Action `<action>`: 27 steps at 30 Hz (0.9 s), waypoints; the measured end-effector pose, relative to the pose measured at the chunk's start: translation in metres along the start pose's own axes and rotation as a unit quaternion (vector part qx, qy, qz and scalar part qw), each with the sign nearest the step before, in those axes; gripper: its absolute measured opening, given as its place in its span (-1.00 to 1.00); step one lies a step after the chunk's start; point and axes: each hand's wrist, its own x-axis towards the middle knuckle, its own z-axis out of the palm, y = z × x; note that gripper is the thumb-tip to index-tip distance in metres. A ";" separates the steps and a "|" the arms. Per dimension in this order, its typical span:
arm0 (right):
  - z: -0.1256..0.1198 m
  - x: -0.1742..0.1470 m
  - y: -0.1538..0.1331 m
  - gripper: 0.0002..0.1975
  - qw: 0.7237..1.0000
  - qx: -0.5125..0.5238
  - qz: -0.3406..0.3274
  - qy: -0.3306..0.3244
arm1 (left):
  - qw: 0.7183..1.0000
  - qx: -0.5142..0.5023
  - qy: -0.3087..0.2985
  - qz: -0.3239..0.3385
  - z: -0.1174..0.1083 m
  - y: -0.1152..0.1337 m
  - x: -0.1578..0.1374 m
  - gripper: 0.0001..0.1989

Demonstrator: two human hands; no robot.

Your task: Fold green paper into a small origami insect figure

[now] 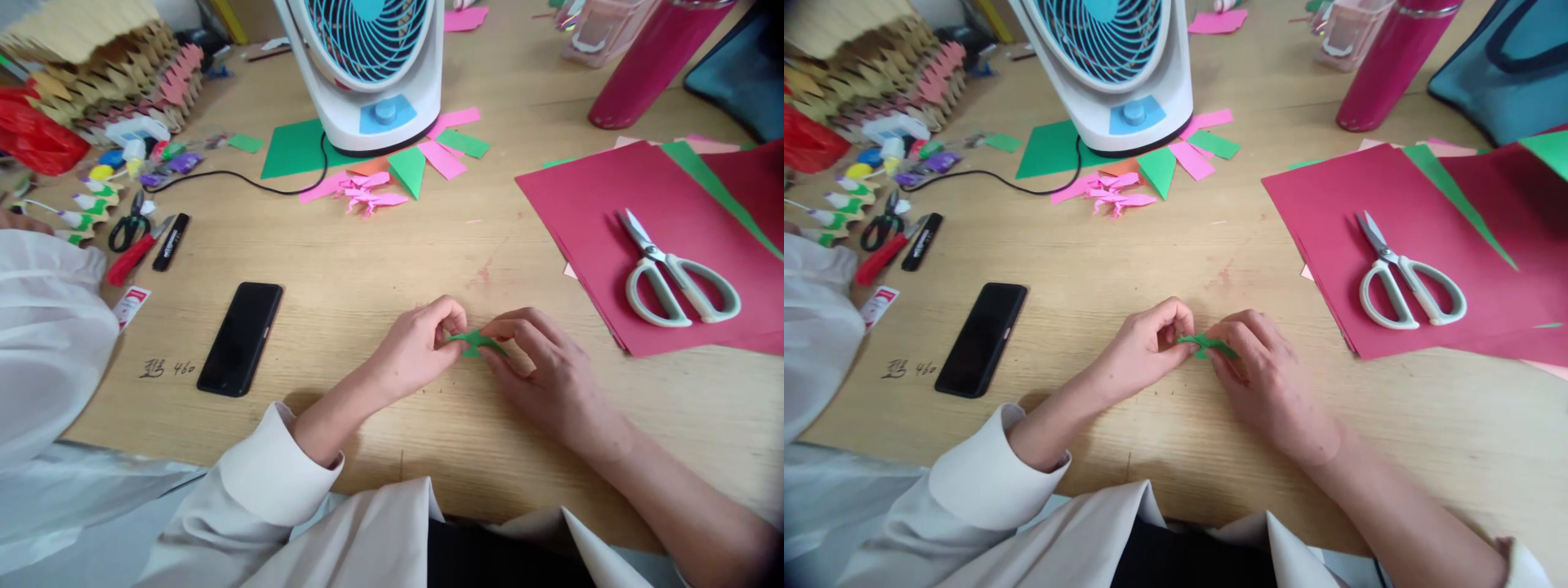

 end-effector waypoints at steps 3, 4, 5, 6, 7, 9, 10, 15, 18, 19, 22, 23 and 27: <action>-0.002 0.001 -0.003 -0.92 0.996 0.054 0.069 -0.011 | 0.999 -0.029 -0.017 -0.006 -0.003 0.002 -0.001 -0.84; -0.002 0.001 -0.004 -0.94 0.992 0.075 0.101 -0.017 | 0.999 -0.033 -0.021 -0.007 -0.004 0.002 -0.001 -0.85; -0.003 0.001 -0.005 -0.94 0.986 0.097 0.131 -0.026 | 0.999 -0.034 -0.024 -0.008 -0.004 0.003 -0.001 -0.85; -0.003 0.001 -0.006 -0.93 0.980 0.117 0.155 -0.036 | 0.999 -0.033 -0.028 -0.009 -0.005 0.003 -0.001 -0.86; -0.003 0.002 -0.007 -0.92 0.975 0.133 0.171 -0.044 | 0.999 -0.032 -0.031 -0.009 -0.006 0.003 -0.001 -0.86; -0.003 0.002 -0.008 -0.89 0.972 0.143 0.179 -0.055 | 0.999 -0.028 -0.040 -0.008 -0.007 0.004 -0.001 -0.87; -0.003 0.002 -0.009 -0.89 0.974 0.137 0.173 -0.059 | 0.999 -0.023 -0.045 -0.006 -0.007 0.004 -0.001 -0.87; 0.001 0.000 -0.005 -0.86 0.991 0.056 0.096 -0.067 | 0.997 0.043 -0.055 0.015 -0.004 0.005 -0.001 -0.83; 0.003 -0.002 -0.001 -0.87 0.997 -0.008 0.049 -0.055 | 0.994 0.093 -0.050 0.035 -0.002 0.004 -0.002 -0.83; 0.004 -0.002 0.000 -0.90 0.997 -0.024 0.039 -0.055 | 0.992 0.107 -0.052 0.044 -0.001 0.004 -0.002 -0.83; 0.005 -0.004 0.001 -0.95 0.997 -0.032 0.022 -0.064 | 0.987 0.135 -0.062 0.066 -0.001 0.001 -0.001 -0.84; 0.005 -0.004 0.001 -0.94 0.997 -0.030 0.020 -0.069 | 0.985 0.142 -0.063 0.071 -0.001 0.000 -0.001 -0.85; 0.007 -0.004 0.001 -0.95 0.996 -0.038 0.030 -0.071 | 0.981 0.171 -0.054 0.080 -0.001 -0.003 -0.001 -0.88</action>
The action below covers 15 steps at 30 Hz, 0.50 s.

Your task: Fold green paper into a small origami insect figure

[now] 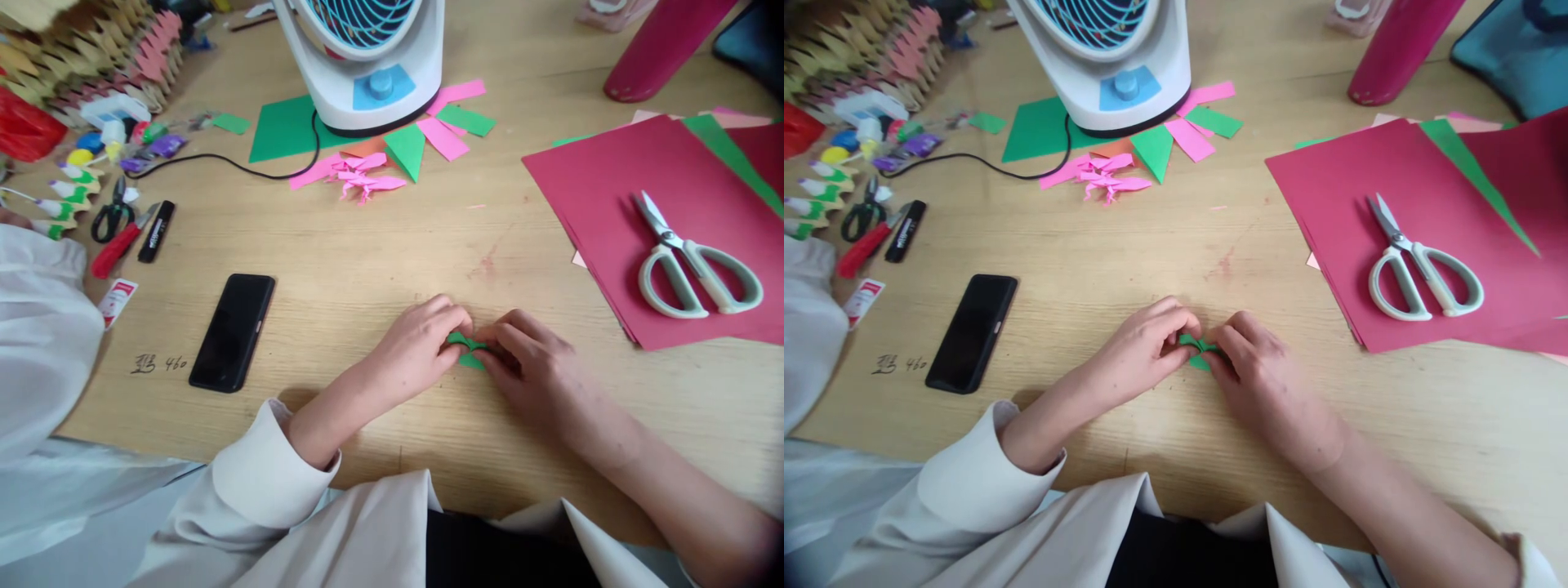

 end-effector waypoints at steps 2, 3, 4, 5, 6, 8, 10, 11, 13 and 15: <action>0.000 0.001 -0.001 -0.95 1.000 0.002 0.005 0.001 | 1.000 0.007 0.001 0.002 0.000 0.000 0.000 -0.88; 0.000 0.001 -0.001 -0.95 1.000 0.006 0.006 0.000 | 1.000 0.009 -0.001 0.003 0.000 0.000 0.000 -0.87; 0.000 0.001 -0.002 -0.95 1.000 0.010 0.007 -0.001 | 1.000 0.011 -0.002 0.005 0.000 0.000 0.000 -0.86; 0.000 0.001 -0.002 -0.95 1.000 0.014 0.009 -0.002 | 1.000 0.013 -0.004 0.008 0.000 0.001 0.000 -0.85; -0.001 0.002 -0.002 -0.95 1.000 0.017 0.011 -0.003 | 1.000 0.017 -0.005 0.009 -0.001 0.001 0.000 -0.86; -0.001 0.002 -0.002 -0.94 1.000 0.021 0.014 -0.006 | 1.000 0.025 -0.006 0.010 -0.002 0.001 0.000 -0.88; -0.001 0.001 -0.003 -0.92 1.000 0.027 0.013 -0.009 | 0.999 0.028 -0.008 0.012 -0.003 -0.001 -0.001 -0.89; -0.001 0.001 -0.003 -0.91 0.999 0.030 0.013 -0.011 | 0.999 0.027 -0.009 0.015 -0.004 -0.002 -0.002 -0.88; -0.001 0.002 -0.004 -0.89 0.999 0.033 0.012 -0.011 | 0.999 0.022 -0.011 0.029 -0.005 -0.005 -0.003 -0.87; 0.000 0.002 -0.005 -0.88 0.999 0.030 0.011 -0.010 | 0.999 0.020 -0.011 0.046 -0.005 -0.008 -0.004 -0.87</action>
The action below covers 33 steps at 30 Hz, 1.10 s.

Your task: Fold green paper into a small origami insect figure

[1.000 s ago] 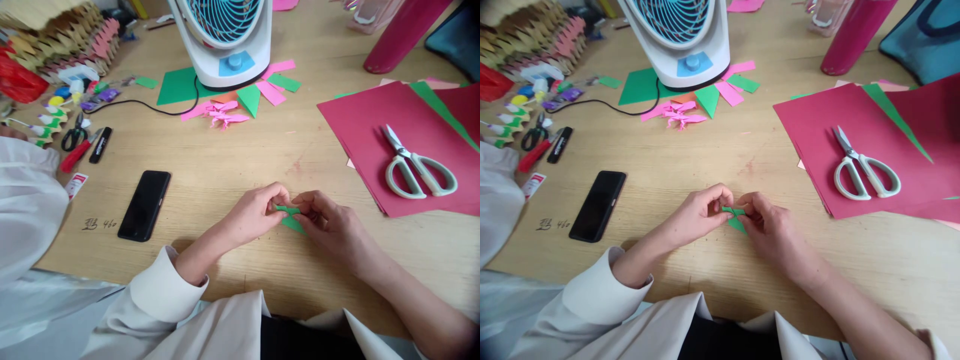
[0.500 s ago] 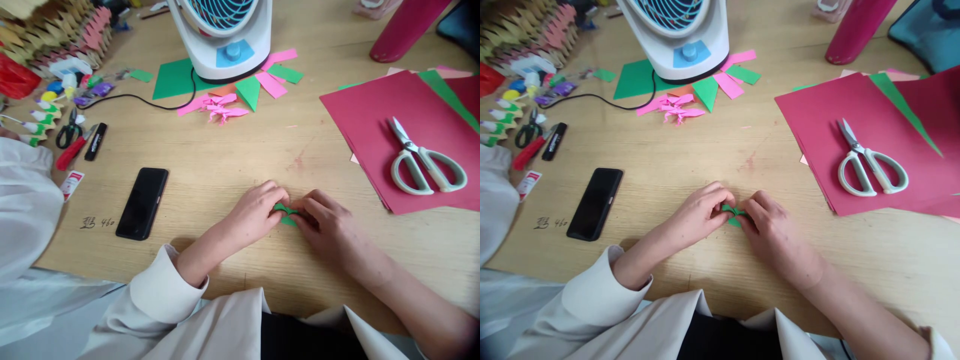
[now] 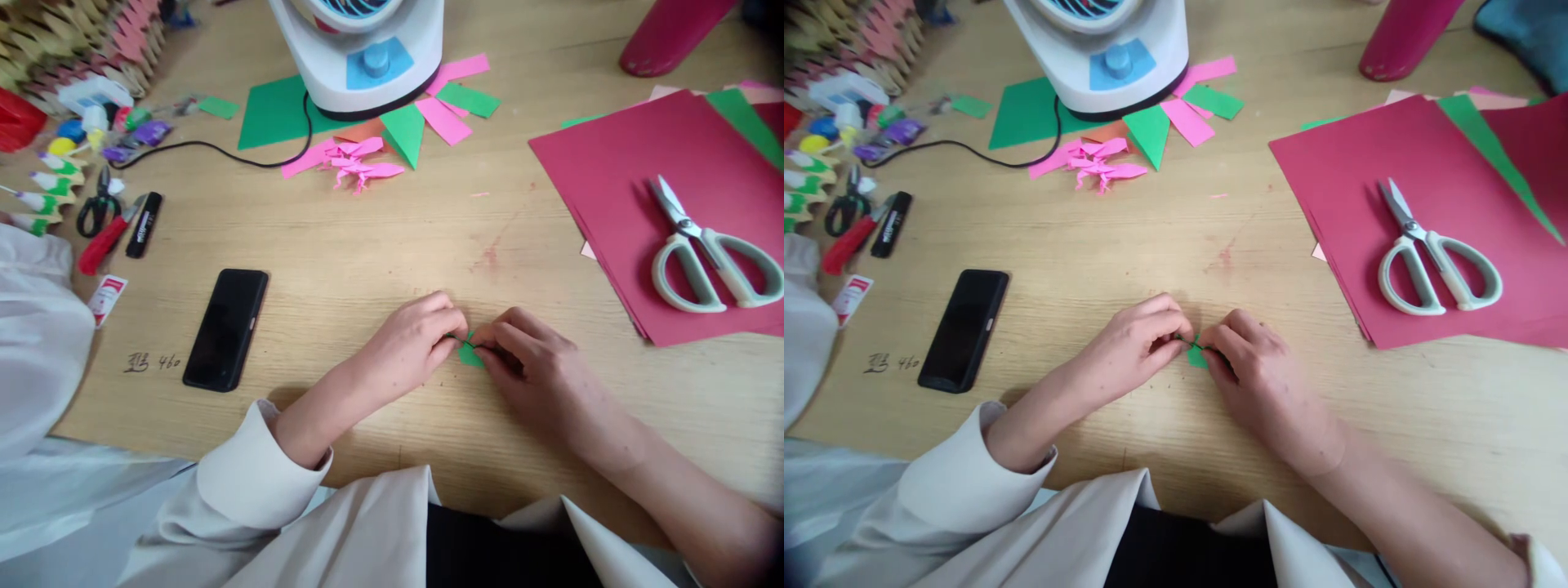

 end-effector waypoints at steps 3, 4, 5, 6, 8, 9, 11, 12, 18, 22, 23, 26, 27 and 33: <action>0.002 0.001 0.000 -0.88 1.000 -0.010 -0.011 0.001 | 1.000 -0.001 0.009 0.021 0.001 -0.003 -0.002 -0.87; 0.002 0.001 0.000 -0.87 1.000 -0.013 -0.014 0.001 | 1.000 -0.003 0.014 0.025 0.002 -0.003 -0.002 -0.88; 0.003 0.001 0.000 -0.87 1.000 -0.017 -0.016 0.001 | 0.999 -0.004 0.017 0.030 0.002 -0.004 -0.003 -0.88; 0.003 0.001 0.000 -0.87 1.000 -0.022 -0.019 0.001 | 0.999 -0.006 0.019 0.033 0.002 -0.005 -0.003 -0.88; 0.004 0.002 0.000 -0.88 0.999 -0.029 -0.020 -0.002 | 0.999 -0.008 0.017 0.040 0.002 -0.006 -0.004 -0.89; 0.004 0.002 0.001 -0.89 0.999 -0.032 -0.019 -0.004 | 0.999 -0.009 0.013 0.043 0.001 -0.007 -0.004 -0.89; 0.005 0.002 0.001 -0.89 0.999 -0.039 -0.020 -0.006 | 0.999 -0.010 0.003 0.048 -0.001 -0.009 -0.005 -0.90; 0.005 0.002 0.001 -0.90 0.999 -0.043 -0.020 -0.006 | 0.999 -0.010 0.001 0.049 -0.002 -0.010 -0.006 -0.90; 0.005 0.003 -0.001 -0.90 0.998 -0.061 -0.018 -0.012 | 0.999 -0.007 0.018 0.034 -0.004 -0.012 -0.009 -0.87; 0.005 0.003 -0.002 -0.93 0.998 -0.061 -0.017 -0.002 | 0.999 -0.020 0.027 0.017 -0.003 -0.011 -0.010 -0.88; 0.005 0.003 -0.002 -0.93 0.998 -0.062 -0.016 -0.001 | 0.999 -0.024 0.027 0.015 -0.003 -0.011 -0.010 -0.87; 0.005 0.003 -0.003 -0.92 0.998 -0.063 -0.015 0.001 | 0.999 -0.023 0.023 0.004 -0.003 -0.008 -0.011 -0.85; 0.005 0.004 -0.003 -0.92 0.998 -0.062 -0.014 -0.002 | 1.000 -0.021 0.023 -0.002 -0.002 -0.008 -0.011 -0.84; 0.003 0.003 -0.003 -0.92 0.998 -0.053 -0.015 -0.008 | 0.998 -0.004 0.042 -0.038 0.000 -0.002 -0.009 -0.90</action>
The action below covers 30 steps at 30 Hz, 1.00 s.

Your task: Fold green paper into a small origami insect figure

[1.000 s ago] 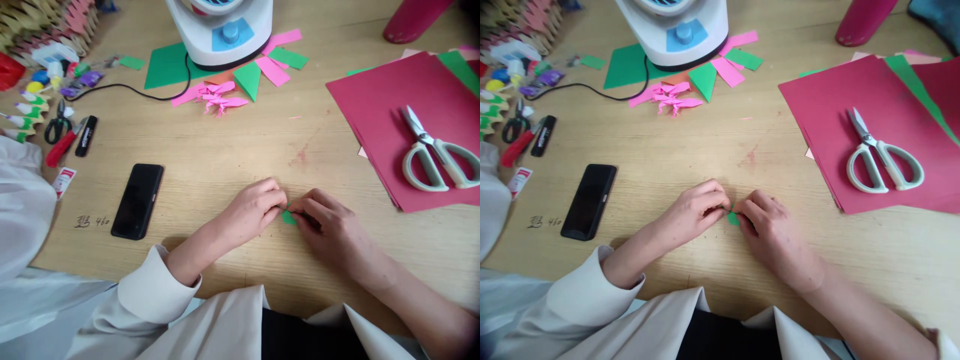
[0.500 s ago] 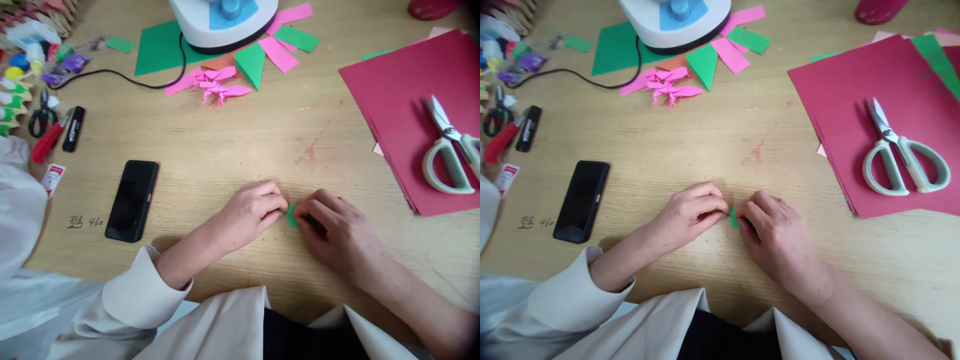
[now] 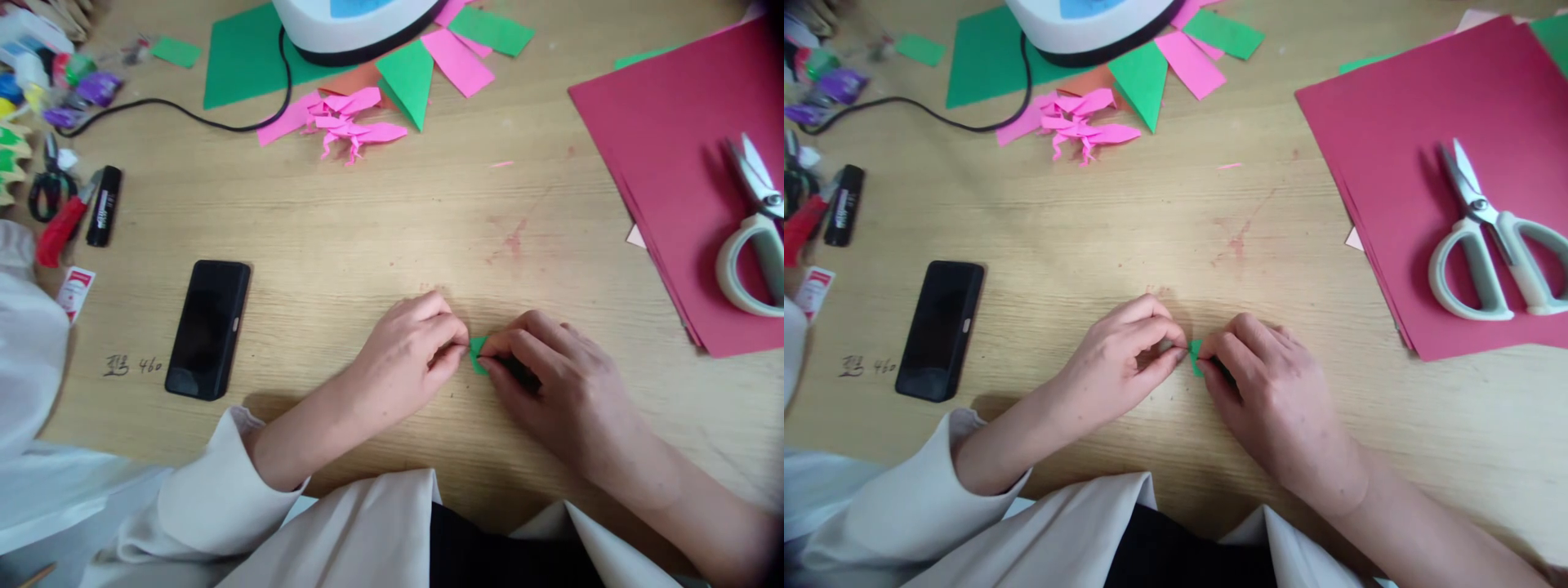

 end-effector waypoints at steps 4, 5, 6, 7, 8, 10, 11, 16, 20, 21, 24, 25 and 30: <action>0.001 0.000 0.001 -0.91 1.000 0.001 -0.006 0.003 | 1.000 0.026 -0.010 -0.012 0.001 0.003 0.002 -0.89; 0.001 0.000 0.001 -0.91 1.000 0.001 -0.007 0.002 | 0.999 0.035 -0.015 -0.015 0.000 0.004 0.003 -0.88; 0.001 0.000 0.002 -0.91 1.000 0.001 -0.007 -0.001 | 0.999 0.042 -0.019 -0.018 0.000 0.005 0.003 -0.87; 0.001 0.000 0.002 -0.90 1.000 0.000 -0.007 -0.002 | 0.998 0.047 -0.021 -0.021 0.000 0.005 0.004 -0.87; 0.001 0.001 0.002 -0.90 1.000 -0.002 -0.006 -0.002 | 0.998 0.051 -0.022 -0.025 0.000 0.006 0.004 -0.87; 0.002 0.001 0.001 -0.90 1.000 -0.004 -0.006 -0.002 | 0.998 0.054 -0.021 -0.031 0.000 0.008 0.004 -0.87; 0.002 0.001 0.001 -0.90 1.000 -0.005 -0.006 -0.002 | 0.998 0.056 -0.021 -0.033 0.000 0.008 0.004 -0.88; -0.001 -0.002 0.003 -0.92 0.999 -0.013 -0.031 -0.003 | 0.996 0.076 -0.015 -0.034 0.001 0.010 0.004 -0.88; -0.008 -0.008 0.008 -0.80 0.994 -0.020 -0.098 -0.044 | 0.995 0.090 -0.014 -0.032 0.002 0.010 0.005 -0.90; -0.010 -0.009 0.009 -0.77 0.991 -0.023 -0.115 -0.057 | 0.995 0.092 -0.015 -0.032 0.003 0.009 0.005 -0.90; -0.014 -0.011 0.012 -0.69 0.985 -0.034 -0.150 -0.079 | 0.994 0.102 -0.015 -0.032 0.004 0.009 0.006 -0.90; -0.015 -0.011 0.013 -0.67 0.983 -0.039 -0.157 -0.082 | 0.994 0.105 -0.014 -0.033 0.004 0.009 0.006 -0.90; -0.015 -0.011 0.013 -0.64 0.981 -0.053 -0.176 -0.059 | 0.993 0.112 -0.015 -0.035 0.004 0.010 0.006 -0.90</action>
